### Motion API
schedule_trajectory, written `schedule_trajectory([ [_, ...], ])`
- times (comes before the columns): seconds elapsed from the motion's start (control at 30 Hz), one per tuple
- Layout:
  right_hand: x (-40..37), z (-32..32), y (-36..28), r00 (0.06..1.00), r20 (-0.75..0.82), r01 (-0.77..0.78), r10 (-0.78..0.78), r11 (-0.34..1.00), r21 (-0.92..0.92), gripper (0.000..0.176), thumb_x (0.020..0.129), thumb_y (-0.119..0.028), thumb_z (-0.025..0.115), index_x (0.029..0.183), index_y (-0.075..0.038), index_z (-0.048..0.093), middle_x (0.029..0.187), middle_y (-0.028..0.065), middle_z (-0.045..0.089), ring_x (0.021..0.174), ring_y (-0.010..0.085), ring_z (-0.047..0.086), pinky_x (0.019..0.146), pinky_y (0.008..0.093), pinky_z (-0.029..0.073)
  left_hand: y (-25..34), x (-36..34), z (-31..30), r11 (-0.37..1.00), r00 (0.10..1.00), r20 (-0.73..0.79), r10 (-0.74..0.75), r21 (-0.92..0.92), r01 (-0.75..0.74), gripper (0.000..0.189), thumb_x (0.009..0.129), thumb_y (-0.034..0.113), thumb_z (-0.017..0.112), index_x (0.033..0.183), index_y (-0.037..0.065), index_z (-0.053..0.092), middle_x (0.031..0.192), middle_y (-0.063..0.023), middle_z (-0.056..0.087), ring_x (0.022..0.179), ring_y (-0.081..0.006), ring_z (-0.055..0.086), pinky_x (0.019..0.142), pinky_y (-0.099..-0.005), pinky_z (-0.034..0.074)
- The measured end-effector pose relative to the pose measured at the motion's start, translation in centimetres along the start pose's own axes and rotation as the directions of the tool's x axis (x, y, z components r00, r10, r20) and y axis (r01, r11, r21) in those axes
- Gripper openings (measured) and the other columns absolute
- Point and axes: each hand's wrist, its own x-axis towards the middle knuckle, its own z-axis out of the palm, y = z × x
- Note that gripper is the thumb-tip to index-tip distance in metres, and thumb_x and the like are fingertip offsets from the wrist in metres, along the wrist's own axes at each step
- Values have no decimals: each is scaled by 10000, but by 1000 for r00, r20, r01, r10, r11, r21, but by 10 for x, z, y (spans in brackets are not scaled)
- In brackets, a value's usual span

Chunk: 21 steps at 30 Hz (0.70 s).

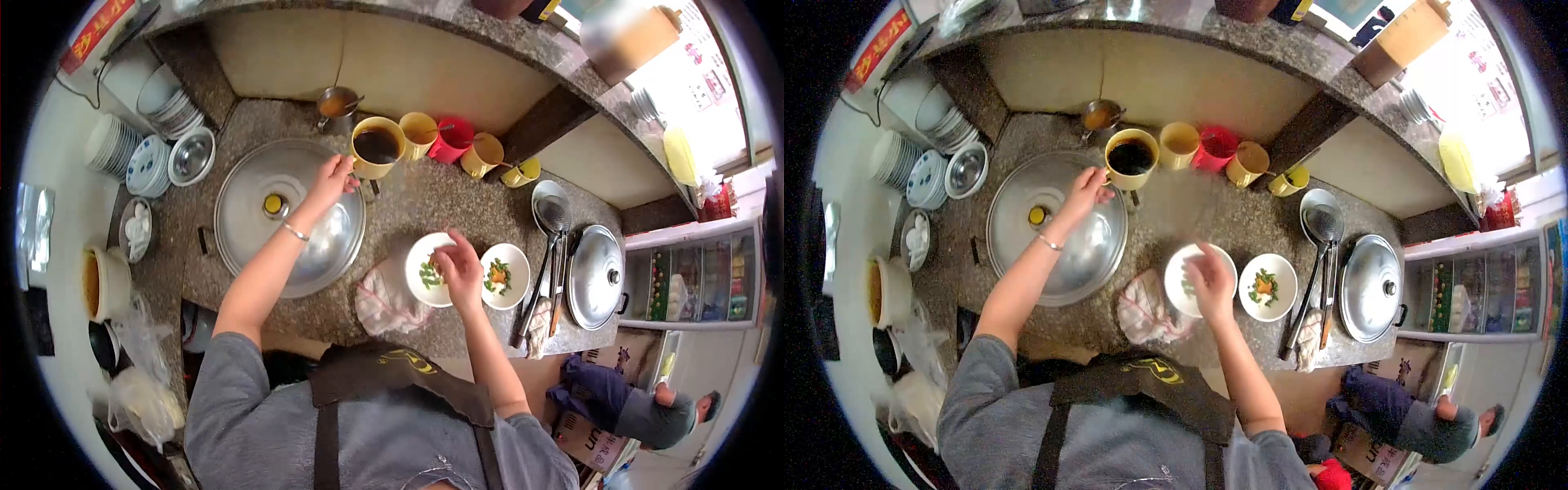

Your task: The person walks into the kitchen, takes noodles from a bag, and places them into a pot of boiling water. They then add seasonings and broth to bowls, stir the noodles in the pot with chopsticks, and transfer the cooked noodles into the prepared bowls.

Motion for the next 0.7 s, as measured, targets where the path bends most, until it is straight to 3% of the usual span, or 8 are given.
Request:
schedule_trajectory([
  [0.27,-49,-39,49,974,-175,-156,141,985,-75,389,878,-34,549,1243,48,442,874,100,623,806,162,625,746,281,511,-78,149,-2,980,989,-106,-101,162,117,319,951,328,431,980,23,523,728,-70,599,599,-139,615,492,-263,497],
  [0.4,-57,-44,53,953,-207,-251,222,959,-129,380,881,-34,542,1238,52,442,876,100,620,809,164,626,737,282,518,-93,164,5,987,981,-145,-125,86,138,343,953,345,425,961,15,516,694,-70,607,542,-142,606,447,-272,482],
  [0.43,-58,-45,56,946,-213,-268,243,959,-97,374,882,-39,547,1230,55,447,896,105,619,814,164,627,732,285,523,-95,167,2,969,982,-118,-145,183,165,316,932,323,468,958,10,504,725,-109,612,624,-223,628,528,-341,504],
  [0.47,-57,-46,59,944,-216,-276,251,956,-95,374,882,-39,547,1230,55,447,896,105,619,814,164,627,732,285,523,-99,169,1,967,982,-115,-152,186,172,316,932,323,468,958,10,504,725,-109,612,624,-223,628,528,-341,504],
  [0.53,-60,-45,62,941,-249,-246,228,968,-47,367,863,-41,573,1212,37,489,875,88,625,794,137,631,698,258,502,-83,160,0,668,948,-174,267,743,-52,261,885,259,532,967,15,492,801,-156,610,743,-325,618,660,-418,490],
  [0.57,-62,-47,65,938,-253,-256,238,966,-42,367,863,-41,573,1212,37,489,875,88,625,794,137,631,698,258,502,-69,156,-3,763,911,-281,303,644,-55,273,827,216,586,995,24,491,907,-194,594,874,-378,577,782,-448,443],
  [0.63,-63,-51,72,936,-269,-242,228,970,-21,365,868,-51,574,1211,39,490,867,77,621,795,131,626,699,255,498,-58,160,-20,799,718,-507,477,590,-114,326,801,194,621,1051,17,510,1005,-185,575,971,-361,543,858,-424,421],
  [0.7,-67,-54,75,929,-281,-255,240,967,-20,359,869,-53,575,1206,39,494,862,69,618,790,122,619,698,252,494,-111,209,-59,793,740,-540,400,609,16,319,818,207,616,1048,10,516,978,-167,577,908,-333,563,813,-407,454],
])
